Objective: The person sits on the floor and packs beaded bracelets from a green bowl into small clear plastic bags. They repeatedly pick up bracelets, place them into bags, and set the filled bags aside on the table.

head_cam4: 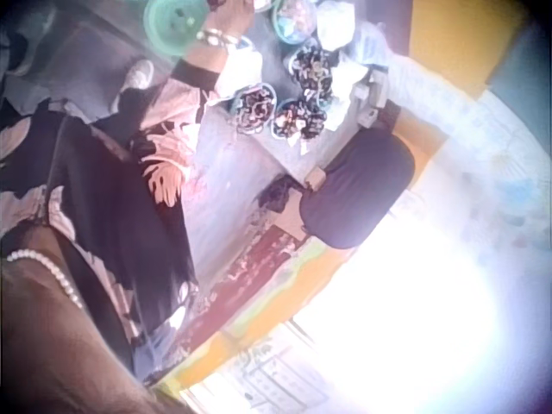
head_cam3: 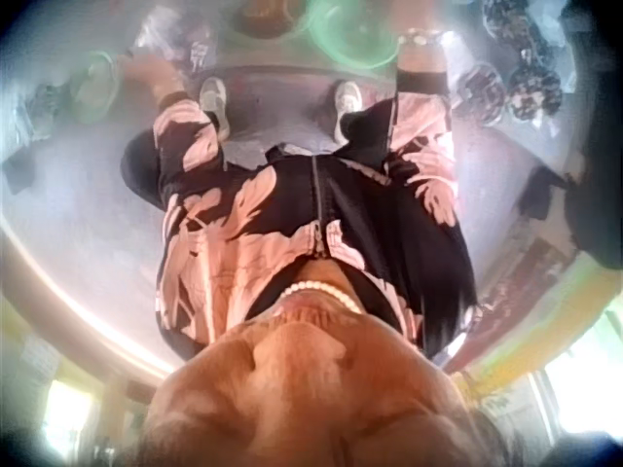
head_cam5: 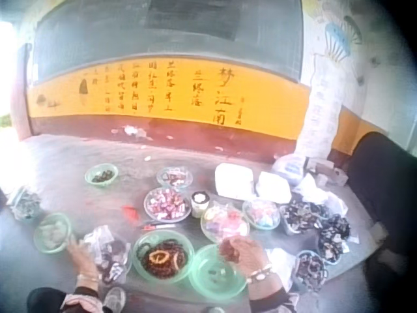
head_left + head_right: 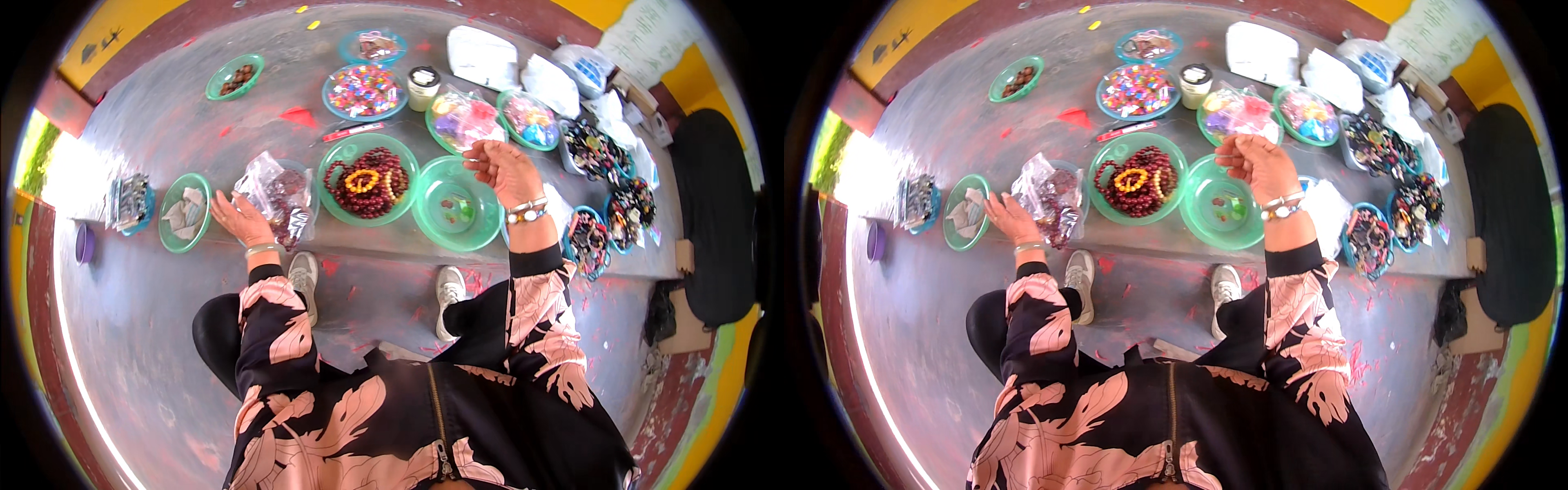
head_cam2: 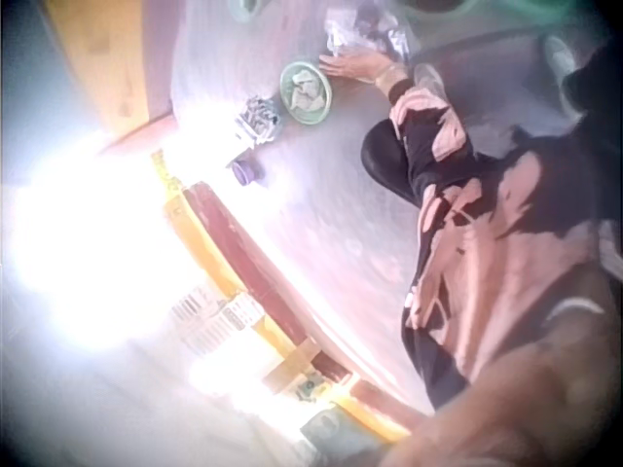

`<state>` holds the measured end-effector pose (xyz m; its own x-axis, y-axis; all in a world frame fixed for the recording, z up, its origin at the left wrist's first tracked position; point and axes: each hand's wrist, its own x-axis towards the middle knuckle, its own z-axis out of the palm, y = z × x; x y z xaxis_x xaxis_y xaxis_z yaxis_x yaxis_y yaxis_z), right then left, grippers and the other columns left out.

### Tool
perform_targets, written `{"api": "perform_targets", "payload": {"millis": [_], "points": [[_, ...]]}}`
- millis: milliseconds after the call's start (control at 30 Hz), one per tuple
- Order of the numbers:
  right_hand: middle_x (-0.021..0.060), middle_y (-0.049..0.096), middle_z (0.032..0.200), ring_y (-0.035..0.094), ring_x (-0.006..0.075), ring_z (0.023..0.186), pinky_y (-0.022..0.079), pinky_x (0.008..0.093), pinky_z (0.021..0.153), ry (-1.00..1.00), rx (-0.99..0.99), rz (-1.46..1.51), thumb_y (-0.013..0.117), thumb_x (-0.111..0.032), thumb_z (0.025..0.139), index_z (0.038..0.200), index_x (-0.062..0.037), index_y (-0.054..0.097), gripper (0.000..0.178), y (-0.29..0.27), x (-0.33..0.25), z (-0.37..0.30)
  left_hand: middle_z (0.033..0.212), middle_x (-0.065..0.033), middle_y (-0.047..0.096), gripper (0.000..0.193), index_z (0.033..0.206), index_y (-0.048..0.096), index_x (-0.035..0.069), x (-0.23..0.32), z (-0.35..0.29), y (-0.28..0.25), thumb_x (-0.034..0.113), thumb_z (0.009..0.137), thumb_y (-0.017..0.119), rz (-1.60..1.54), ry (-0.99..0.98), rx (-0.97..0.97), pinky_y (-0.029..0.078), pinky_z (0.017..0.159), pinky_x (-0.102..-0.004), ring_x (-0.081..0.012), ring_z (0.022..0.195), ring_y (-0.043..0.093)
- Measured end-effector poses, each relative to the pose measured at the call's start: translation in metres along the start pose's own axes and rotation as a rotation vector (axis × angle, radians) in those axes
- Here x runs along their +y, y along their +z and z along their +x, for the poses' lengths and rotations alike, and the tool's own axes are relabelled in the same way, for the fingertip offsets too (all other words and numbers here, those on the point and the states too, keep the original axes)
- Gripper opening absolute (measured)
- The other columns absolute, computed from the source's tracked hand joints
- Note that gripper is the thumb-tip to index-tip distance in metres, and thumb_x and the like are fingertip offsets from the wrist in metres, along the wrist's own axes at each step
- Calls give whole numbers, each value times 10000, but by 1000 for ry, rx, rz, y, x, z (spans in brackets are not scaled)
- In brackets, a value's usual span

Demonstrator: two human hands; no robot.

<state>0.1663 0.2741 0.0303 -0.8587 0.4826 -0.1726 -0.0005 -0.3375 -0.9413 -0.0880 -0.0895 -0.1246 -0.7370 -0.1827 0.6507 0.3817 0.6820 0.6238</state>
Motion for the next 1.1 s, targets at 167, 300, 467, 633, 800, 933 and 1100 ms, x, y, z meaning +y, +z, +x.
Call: {"api": "perform_targets", "payload": {"millis": [167, 300, 467, 633, 800, 933, 1100], "points": [[91, 659, 816, 647, 194, 734, 502, 274, 628, -143, 222, 49, 545, -202, 898, 934, -24, 619, 196, -61, -26, -19, 1149, -204, 557, 291, 1030, 596, -41, 106, 29, -43, 193, 921, 463, -239, 184, -172, 338, 992, -421, -344, 1182, 434], [65, 638, 748, 618, 177, 666, 492, 279, 597, -190, 430, 117, 580, -216, 876, 863, -44, 621, 178, -125, -25, -33, 947, -120, 641, 181, 880, 624, -31, 194, 13, -97, 95, 900, 496, -565, 225, -685, 461, 799, -308, -229, 909, 605], [51, 629, 702, 619, 162, 613, 491, 272, 532, -17, 575, -175, 620, -246, 835, 790, -47, 616, 203, -168, 5, -31, 776, -108, 616, 119, 731, 577, 8, 211, -40, -102, 93, 815, 581, -560, 863, -995, 484, 714, -348, -267, 791, 608], [150, 660, 802, 641, 257, 716, 506, 354, 645, 211, 151, -1782, 543, -281, 781, 763, -20, 651, 282, -248, 63, -25, 707, -101, 586, 203, 655, 547, 32, 214, -65, -67, 160, 806, 589, -515, 992, -1046, 469, 675, -383, -283, 722, 580], [194, 646, 949, 618, 332, 911, 480, 379, 830, 511, 29, -1905, 597, -322, 704, 902, -27, 680, 365, -264, 100, -28, 697, -114, 573, 179, 667, 545, 27, 211, -60, -55, 130, 811, 579, -450, 956, -1082, 464, 653, -388, -299, 706, 566], [209, 632, 1012, 610, 331, 966, 471, 370, 859, 660, 130, -1860, 641, -197, 683, 960, 9, 662, 346, -246, 105, -28, 688, -111, 567, 195, 655, 543, 29, 211, -62, -54, 139, 813, 577, -448, 939, -1093, 459, 642, -391, -297, 697, 561], [221, 619, 1042, 603, 339, 975, 470, 377, 859, 648, 107, -1913, 568, -156, 747, 977, 8, 665, 298, -250, 114, -16, 679, -111, 564, 210, 645, 553, 33, 212, -62, -55, 161, 808, 583, -432, 929, -1132, 457, 660, -395, -297, 701, 556]]}}
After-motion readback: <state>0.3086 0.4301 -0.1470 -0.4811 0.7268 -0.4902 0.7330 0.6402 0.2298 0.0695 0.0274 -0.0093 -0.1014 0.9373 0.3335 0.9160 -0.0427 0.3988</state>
